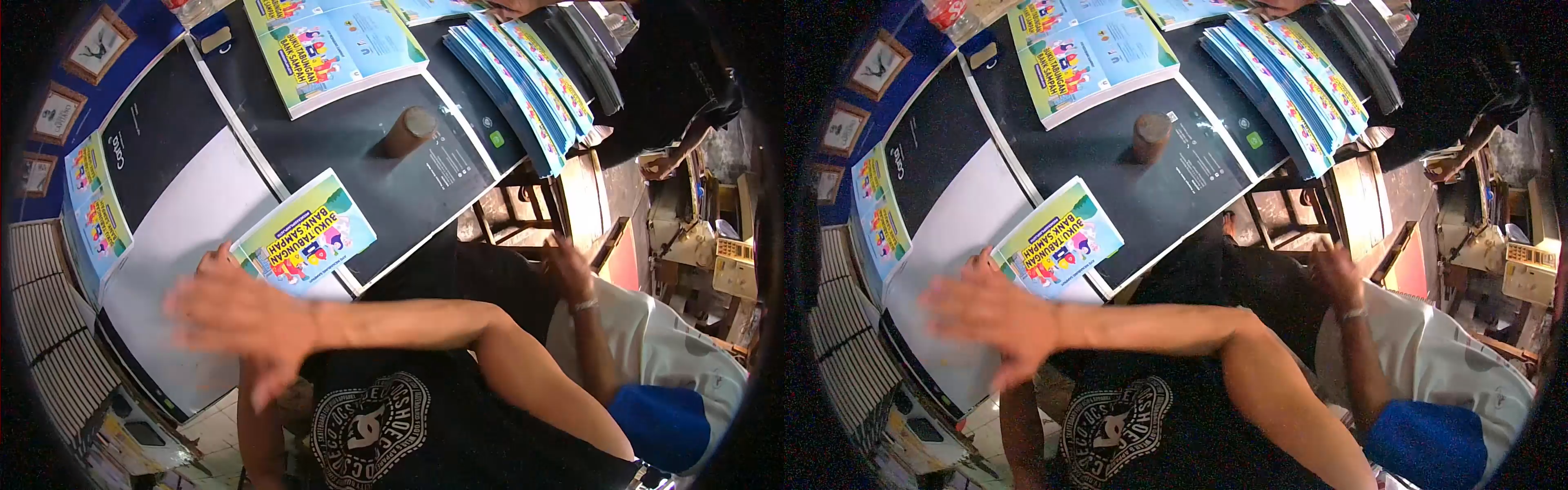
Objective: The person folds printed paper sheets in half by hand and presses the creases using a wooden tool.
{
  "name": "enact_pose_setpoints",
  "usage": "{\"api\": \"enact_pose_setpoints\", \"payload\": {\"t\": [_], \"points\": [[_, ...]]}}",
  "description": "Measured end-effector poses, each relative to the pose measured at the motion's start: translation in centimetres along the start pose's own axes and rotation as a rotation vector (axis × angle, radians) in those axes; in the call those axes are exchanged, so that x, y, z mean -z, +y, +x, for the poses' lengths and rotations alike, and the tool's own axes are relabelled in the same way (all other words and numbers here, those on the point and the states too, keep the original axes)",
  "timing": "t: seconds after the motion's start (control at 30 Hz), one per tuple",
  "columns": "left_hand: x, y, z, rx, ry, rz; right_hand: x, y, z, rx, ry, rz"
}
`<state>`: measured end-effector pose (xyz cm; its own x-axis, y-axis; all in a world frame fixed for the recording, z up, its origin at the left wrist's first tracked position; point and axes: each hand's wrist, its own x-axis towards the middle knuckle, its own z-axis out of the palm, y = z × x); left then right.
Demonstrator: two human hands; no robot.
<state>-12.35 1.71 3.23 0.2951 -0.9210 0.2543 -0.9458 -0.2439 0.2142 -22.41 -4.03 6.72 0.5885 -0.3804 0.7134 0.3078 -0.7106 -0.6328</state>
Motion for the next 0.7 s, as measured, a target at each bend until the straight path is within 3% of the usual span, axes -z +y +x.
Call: {"api": "enact_pose_setpoints", "payload": {"t": [0.03, 0.07, 0.13, 0.27, 0.4, 0.57, 0.63, 0.67, 0.7], "points": [[0.1, 0.0, -0.1, 0.002, 0.005, 0.000, -0.1, 3.4, -2.0, -0.142, -0.078, 0.128], [0.1, 0.0, -0.2, 0.004, 0.008, 0.005, -0.9, 3.3, -1.9, -0.363, -0.026, -0.081], [0.3, -0.1, -0.3, 0.007, 0.015, 0.009, 0.3, 3.5, -1.3, -0.282, -0.182, -0.184], [0.5, -0.2, -0.8, 0.007, 0.016, 0.015, 0.2, 2.9, -1.1, -0.318, -0.166, -0.105], [0.6, -0.2, -0.6, -0.010, 0.022, 0.024, 1.8, -1.3, 0.3, -0.052, -0.221, -0.072], [0.0, 0.2, 0.5, 0.000, 0.028, 0.024, 4.8, 2.6, -0.9, -0.268, -0.481, -0.197], [-0.5, 0.2, 0.8, 0.002, 0.023, 0.034, 2.7, 3.6, -2.2, -0.344, 0.047, -0.144], [-0.7, 0.2, 0.9, 0.009, 0.032, 0.043, 3.4, 4.0, -2.8, -0.256, -0.119, -0.215], [-1.0, 0.2, 1.1, 0.016, 0.041, 0.052, 3.3, 4.1, -2.7, -0.259, -0.145, -0.200]]}}
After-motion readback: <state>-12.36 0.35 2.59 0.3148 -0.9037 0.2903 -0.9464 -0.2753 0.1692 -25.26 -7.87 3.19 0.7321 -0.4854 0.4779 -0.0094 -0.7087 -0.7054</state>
